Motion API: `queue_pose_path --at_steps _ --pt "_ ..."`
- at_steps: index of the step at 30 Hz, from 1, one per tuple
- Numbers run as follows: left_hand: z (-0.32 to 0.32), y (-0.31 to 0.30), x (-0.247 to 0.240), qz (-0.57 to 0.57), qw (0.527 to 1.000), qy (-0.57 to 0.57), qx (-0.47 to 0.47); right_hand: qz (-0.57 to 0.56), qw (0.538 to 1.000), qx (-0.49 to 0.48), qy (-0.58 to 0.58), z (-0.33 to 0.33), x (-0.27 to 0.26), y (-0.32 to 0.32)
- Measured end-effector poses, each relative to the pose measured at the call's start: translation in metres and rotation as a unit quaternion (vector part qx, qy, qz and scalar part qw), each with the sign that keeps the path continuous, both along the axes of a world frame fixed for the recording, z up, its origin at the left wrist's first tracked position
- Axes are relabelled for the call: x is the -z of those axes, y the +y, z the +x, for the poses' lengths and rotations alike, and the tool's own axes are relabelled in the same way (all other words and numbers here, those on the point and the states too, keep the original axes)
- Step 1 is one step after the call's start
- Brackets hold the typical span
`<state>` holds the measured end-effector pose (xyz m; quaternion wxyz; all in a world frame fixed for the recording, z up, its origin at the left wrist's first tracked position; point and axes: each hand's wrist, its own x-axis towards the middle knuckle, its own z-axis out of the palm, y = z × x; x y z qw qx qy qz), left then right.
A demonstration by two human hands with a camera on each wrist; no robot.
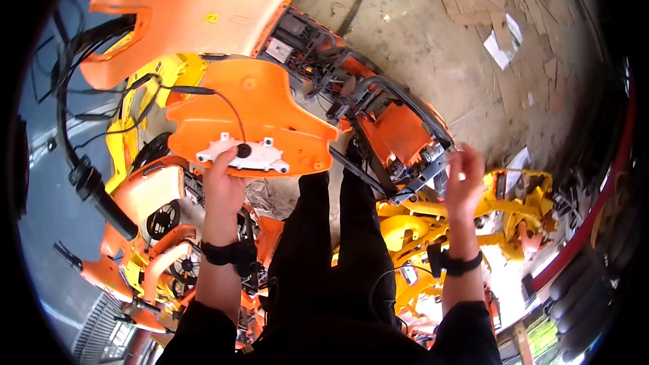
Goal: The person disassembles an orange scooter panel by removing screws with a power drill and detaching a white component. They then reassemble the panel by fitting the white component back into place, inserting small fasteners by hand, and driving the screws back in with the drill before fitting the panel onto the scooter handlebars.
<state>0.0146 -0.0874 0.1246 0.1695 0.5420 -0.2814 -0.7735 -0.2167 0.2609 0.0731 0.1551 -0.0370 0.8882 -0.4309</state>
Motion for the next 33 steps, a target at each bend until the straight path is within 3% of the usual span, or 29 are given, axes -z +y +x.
queue_pose_path --at_steps 2,4,6,8,11,15,21,24,27,30,33 --pt "-0.006 0.011 -0.001 -0.042 0.999 -0.01 0.014 -0.043 0.97 -0.24 0.015 0.013 -0.05 -0.072" --pt "0.004 0.019 0.012 -0.107 0.994 0.001 0.034 -0.12 0.922 -0.369 0.012 0.036 -0.067 -0.147" --pt "0.001 0.021 0.011 -0.06 0.998 -0.009 -0.018 -0.047 0.866 -0.488 0.096 0.056 -0.062 -0.194" --pt "-0.003 0.018 0.0 0.041 0.997 0.015 -0.068 0.052 0.853 -0.502 0.132 0.071 -0.049 -0.223" --pt "-0.002 0.015 -0.01 0.06 0.996 0.031 -0.052 0.181 0.835 -0.516 0.065 0.083 -0.037 -0.248" --pt "-0.003 0.012 -0.017 0.03 0.997 0.04 -0.051 0.144 0.811 -0.56 0.085 0.083 -0.023 -0.251" --pt "0.006 0.002 -0.016 0.047 0.997 0.041 -0.037 0.053 0.841 -0.536 0.056 0.083 -0.026 -0.248" --pt "0.009 -0.001 -0.012 0.052 0.997 0.048 -0.042 0.027 0.818 -0.574 0.032 0.084 -0.03 -0.247" --pt "0.01 -0.003 -0.008 0.043 0.997 0.048 -0.036 0.073 0.832 -0.55 -0.03 0.088 -0.023 -0.245" --pt "0.011 -0.005 -0.013 0.048 0.997 0.05 -0.028 0.028 0.828 -0.56 0.026 0.088 -0.032 -0.247" --pt "0.012 -0.011 -0.015 0.079 0.995 0.055 -0.022 -0.05 0.897 -0.439 0.009 0.093 -0.072 -0.253"
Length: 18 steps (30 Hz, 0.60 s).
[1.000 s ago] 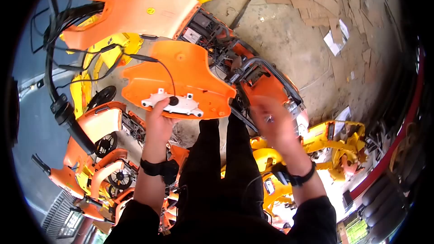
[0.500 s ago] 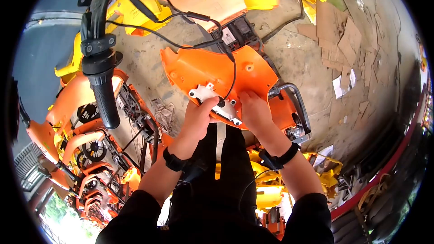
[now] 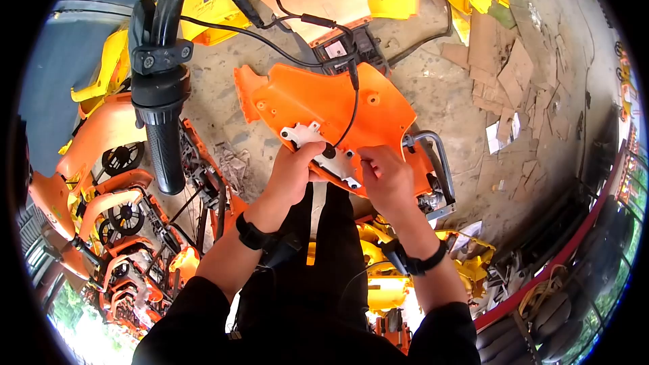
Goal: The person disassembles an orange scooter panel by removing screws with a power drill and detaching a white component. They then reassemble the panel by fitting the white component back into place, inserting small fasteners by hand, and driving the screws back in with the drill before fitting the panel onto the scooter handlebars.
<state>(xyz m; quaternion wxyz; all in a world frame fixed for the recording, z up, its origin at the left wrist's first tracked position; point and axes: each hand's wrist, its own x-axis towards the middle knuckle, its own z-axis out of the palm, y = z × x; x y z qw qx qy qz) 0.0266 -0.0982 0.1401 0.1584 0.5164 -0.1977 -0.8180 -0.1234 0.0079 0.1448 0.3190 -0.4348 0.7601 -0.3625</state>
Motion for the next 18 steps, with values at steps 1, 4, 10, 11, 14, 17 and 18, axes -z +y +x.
queue_pose_path --at_steps 1,4,10,11,14,17,18 --pt "0.0 0.0 0.0 0.003 1.0 0.004 0.0 0.021 0.998 0.019 -0.056 -0.001 -0.018 -0.003" --pt "0.001 -0.001 0.003 0.005 1.0 0.003 0.014 0.01 0.993 0.025 -0.119 0.008 -0.035 -0.028" --pt "0.004 -0.001 0.003 0.013 0.998 0.064 0.017 0.015 0.991 -0.057 -0.119 0.011 -0.012 -0.083" --pt "0.003 -0.001 0.003 0.013 0.998 0.058 0.018 0.015 0.991 -0.058 -0.12 0.011 -0.008 -0.086" --pt "0.003 -0.004 0.002 0.012 0.998 0.048 0.03 0.017 0.99 -0.07 -0.12 0.01 -0.003 -0.088" --pt "0.001 -0.005 -0.001 -0.006 0.998 0.052 0.034 0.023 0.992 -0.067 -0.107 0.013 -0.003 -0.089" --pt "0.001 -0.005 -0.001 -0.009 0.998 0.052 0.04 0.026 0.992 -0.055 -0.114 0.014 -0.004 -0.09"
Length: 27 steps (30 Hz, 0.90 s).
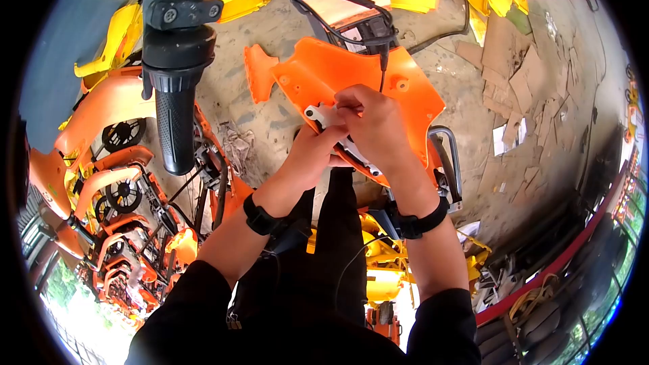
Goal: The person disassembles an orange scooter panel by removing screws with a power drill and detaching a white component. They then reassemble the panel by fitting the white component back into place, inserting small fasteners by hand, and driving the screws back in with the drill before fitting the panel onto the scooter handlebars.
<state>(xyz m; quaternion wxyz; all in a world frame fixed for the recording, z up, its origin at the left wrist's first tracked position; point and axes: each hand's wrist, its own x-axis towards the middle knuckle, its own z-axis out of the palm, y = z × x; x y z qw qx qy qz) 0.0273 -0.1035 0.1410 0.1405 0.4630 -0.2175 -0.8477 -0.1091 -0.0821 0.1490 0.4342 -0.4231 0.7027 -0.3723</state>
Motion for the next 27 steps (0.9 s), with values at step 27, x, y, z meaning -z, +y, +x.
queue_pose_path --at_steps 27 --pt "-0.007 0.01 0.013 -0.011 1.0 -0.007 -0.021 0.043 0.999 0.013 -0.002 -0.003 0.017 0.003"
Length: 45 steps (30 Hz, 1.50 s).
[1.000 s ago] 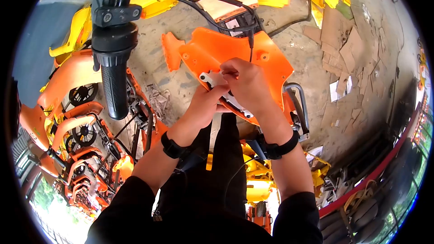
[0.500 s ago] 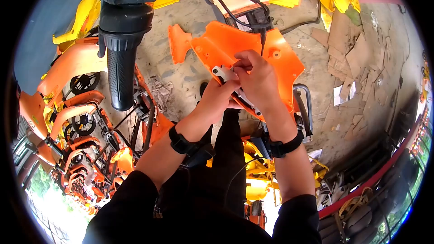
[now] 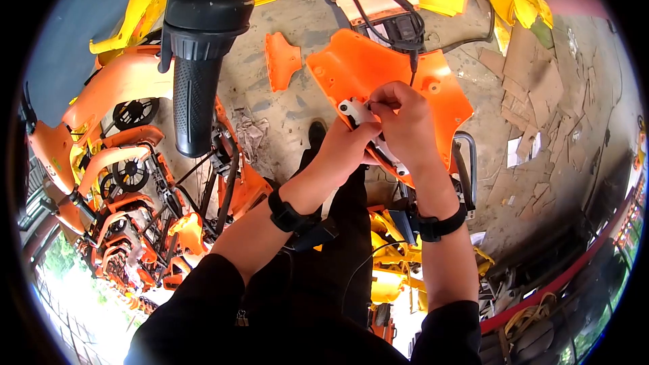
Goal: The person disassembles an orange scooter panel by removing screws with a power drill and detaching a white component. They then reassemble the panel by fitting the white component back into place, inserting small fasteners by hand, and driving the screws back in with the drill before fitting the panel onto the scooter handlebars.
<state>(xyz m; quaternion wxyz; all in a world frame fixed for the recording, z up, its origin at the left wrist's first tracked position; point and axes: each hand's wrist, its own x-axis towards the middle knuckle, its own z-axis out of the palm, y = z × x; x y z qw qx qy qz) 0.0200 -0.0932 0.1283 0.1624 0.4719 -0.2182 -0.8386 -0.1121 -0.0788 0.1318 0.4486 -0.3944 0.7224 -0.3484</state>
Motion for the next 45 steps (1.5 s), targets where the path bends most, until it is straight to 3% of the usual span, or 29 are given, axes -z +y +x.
queue_pose_path --at_steps 6,22,28,32,33,35,39,43,44,45 --pt "-0.006 0.002 0.004 -0.013 0.998 0.037 -0.044 -0.006 0.999 0.019 0.04 0.004 0.0 0.002" --pt "-0.001 0.0 0.003 0.012 1.0 0.007 0.004 -0.039 0.99 -0.045 0.124 0.002 0.008 0.003" --pt "-0.003 -0.001 -0.003 0.014 1.0 -0.012 -0.017 -0.046 0.996 -0.03 0.07 -0.002 0.005 0.001" --pt "-0.003 -0.003 -0.004 0.027 0.999 -0.027 -0.025 -0.066 0.997 0.022 0.043 -0.007 -0.031 0.014" --pt "-0.003 -0.003 -0.005 0.031 0.999 -0.031 -0.03 -0.081 0.994 0.039 0.059 -0.014 -0.039 0.029" --pt "-0.002 -0.005 0.002 0.032 0.998 -0.037 -0.039 -0.099 0.981 0.167 0.017 -0.025 -0.057 0.066" --pt "0.0 -0.008 0.008 0.037 0.996 -0.051 -0.068 -0.09 0.942 0.305 0.111 -0.079 -0.051 0.207" --pt "0.006 -0.015 0.013 0.017 0.997 -0.056 -0.046 0.146 0.853 0.495 0.073 -0.102 0.017 0.407" --pt "0.009 -0.017 0.015 0.011 0.998 -0.05 -0.041 0.221 0.839 0.481 0.126 -0.102 0.071 0.487" --pt "0.011 -0.019 0.016 -0.002 0.997 -0.06 -0.039 0.388 0.813 0.373 0.222 -0.094 0.082 0.495"
